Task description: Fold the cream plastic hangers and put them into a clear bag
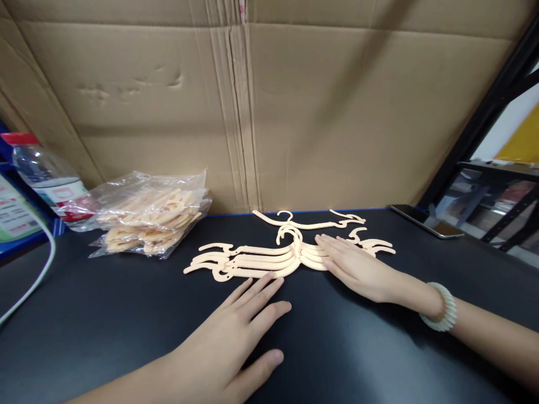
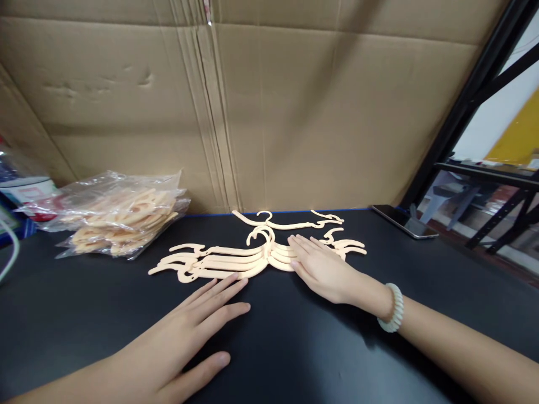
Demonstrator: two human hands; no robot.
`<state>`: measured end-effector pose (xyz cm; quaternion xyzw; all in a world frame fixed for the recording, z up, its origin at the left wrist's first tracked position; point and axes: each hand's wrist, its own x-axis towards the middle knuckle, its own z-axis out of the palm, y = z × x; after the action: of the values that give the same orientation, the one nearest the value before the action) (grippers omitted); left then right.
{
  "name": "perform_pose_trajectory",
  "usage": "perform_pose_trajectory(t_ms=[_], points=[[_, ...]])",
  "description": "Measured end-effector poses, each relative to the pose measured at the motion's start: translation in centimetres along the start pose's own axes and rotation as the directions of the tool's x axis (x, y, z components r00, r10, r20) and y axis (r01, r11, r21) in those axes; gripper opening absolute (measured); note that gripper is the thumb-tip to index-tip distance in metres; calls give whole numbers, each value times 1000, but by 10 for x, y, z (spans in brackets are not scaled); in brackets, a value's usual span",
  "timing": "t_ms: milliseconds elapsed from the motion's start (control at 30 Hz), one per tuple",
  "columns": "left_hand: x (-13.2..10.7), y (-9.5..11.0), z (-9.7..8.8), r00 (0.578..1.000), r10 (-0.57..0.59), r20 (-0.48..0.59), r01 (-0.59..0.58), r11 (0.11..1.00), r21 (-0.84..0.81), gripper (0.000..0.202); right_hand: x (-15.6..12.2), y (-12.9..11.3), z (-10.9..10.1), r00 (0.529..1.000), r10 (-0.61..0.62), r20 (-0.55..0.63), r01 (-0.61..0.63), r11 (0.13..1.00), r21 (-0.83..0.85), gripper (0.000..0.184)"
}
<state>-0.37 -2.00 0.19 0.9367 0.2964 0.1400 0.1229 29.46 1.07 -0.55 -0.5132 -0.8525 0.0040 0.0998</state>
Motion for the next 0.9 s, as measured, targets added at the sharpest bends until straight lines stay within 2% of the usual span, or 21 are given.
perform_pose_trajectory(t_ms=[133, 367, 900], points=[[3, -2, -9, 993, 46, 113, -49, 999, 16, 55, 1, 4, 1, 1000, -14, 10, 13, 1000, 12, 60], [1, -1, -2, 1000, 25, -1, -25, 1000, 7, 58, 2, 9, 0, 1000, -21, -14, 22, 999, 40, 58], [1, -2, -1, 998, 56, 12, -56, 998, 42, 54, 4, 13, 2, 1000, -14, 24, 13, 1000, 27, 61]])
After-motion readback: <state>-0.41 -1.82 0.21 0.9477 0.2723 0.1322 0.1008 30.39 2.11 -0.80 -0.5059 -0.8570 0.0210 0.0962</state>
